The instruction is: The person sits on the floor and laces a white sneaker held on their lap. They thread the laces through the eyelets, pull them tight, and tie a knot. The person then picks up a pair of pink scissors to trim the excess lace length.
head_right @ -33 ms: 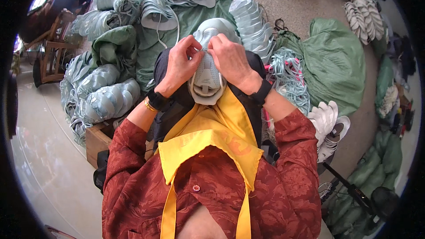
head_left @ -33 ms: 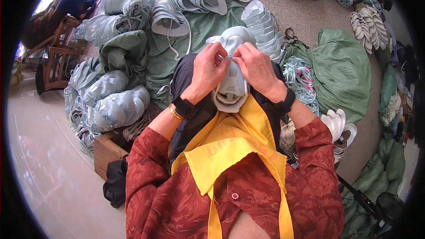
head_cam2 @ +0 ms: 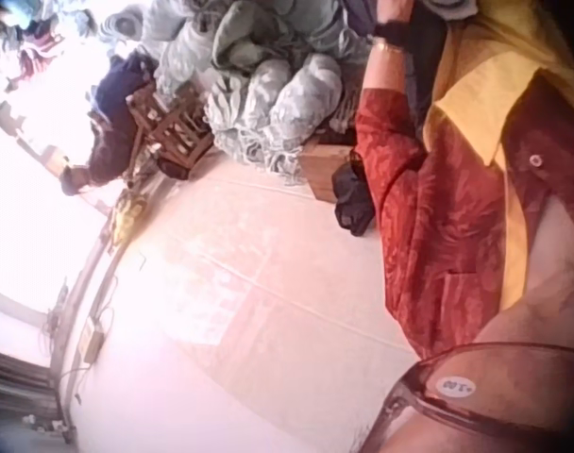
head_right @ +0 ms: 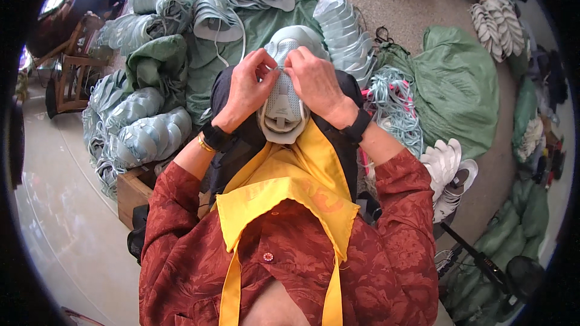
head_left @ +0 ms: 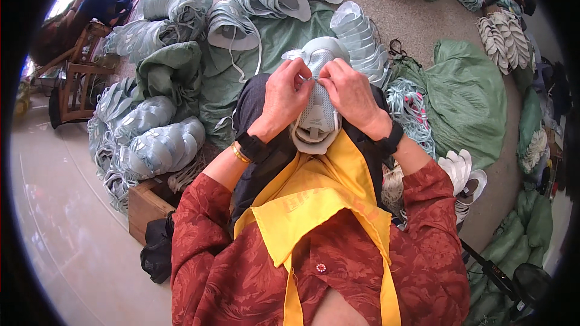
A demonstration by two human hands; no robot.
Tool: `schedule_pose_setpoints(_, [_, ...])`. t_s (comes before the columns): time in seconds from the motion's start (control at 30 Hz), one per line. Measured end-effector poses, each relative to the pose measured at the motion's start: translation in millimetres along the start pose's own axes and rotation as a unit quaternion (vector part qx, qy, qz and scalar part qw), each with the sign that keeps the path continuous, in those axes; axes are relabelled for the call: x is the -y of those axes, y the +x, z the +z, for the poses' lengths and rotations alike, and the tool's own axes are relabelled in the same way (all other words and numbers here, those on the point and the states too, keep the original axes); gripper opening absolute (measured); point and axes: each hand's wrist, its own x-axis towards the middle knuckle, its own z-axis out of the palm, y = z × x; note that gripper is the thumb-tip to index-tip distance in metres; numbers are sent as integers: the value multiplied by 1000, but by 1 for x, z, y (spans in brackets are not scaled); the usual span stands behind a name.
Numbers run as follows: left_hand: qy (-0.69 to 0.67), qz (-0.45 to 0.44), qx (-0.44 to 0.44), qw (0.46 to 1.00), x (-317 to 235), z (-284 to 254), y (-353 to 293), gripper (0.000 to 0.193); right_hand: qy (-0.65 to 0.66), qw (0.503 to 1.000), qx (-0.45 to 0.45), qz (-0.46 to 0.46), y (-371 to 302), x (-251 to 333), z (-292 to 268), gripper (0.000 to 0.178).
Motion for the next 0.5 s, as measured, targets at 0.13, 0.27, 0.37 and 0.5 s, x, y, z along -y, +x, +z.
schedule_pose_setpoints(0.13, [3, 37, 17, 999, 4, 1, 3, 12, 53, 998, -21, -16, 1, -14, 6, 12])
schedule_pose_setpoints(0.27, [7, 59, 53, 997, 7, -1, 9, 9, 84, 996, -29, -7, 0, -15, 4, 13])
schedule_pose_setpoints(0.37, [-15, 85, 75, 993, 15, -3, 15, 8, 95, 995, -12, 21, 2, -13, -3, 14])
schedule_pose_setpoints(0.5, [-35, 48, 129, 990, 18, -16, 23, 7, 101, 992, 29, 70, -1, -7, -22, 12])
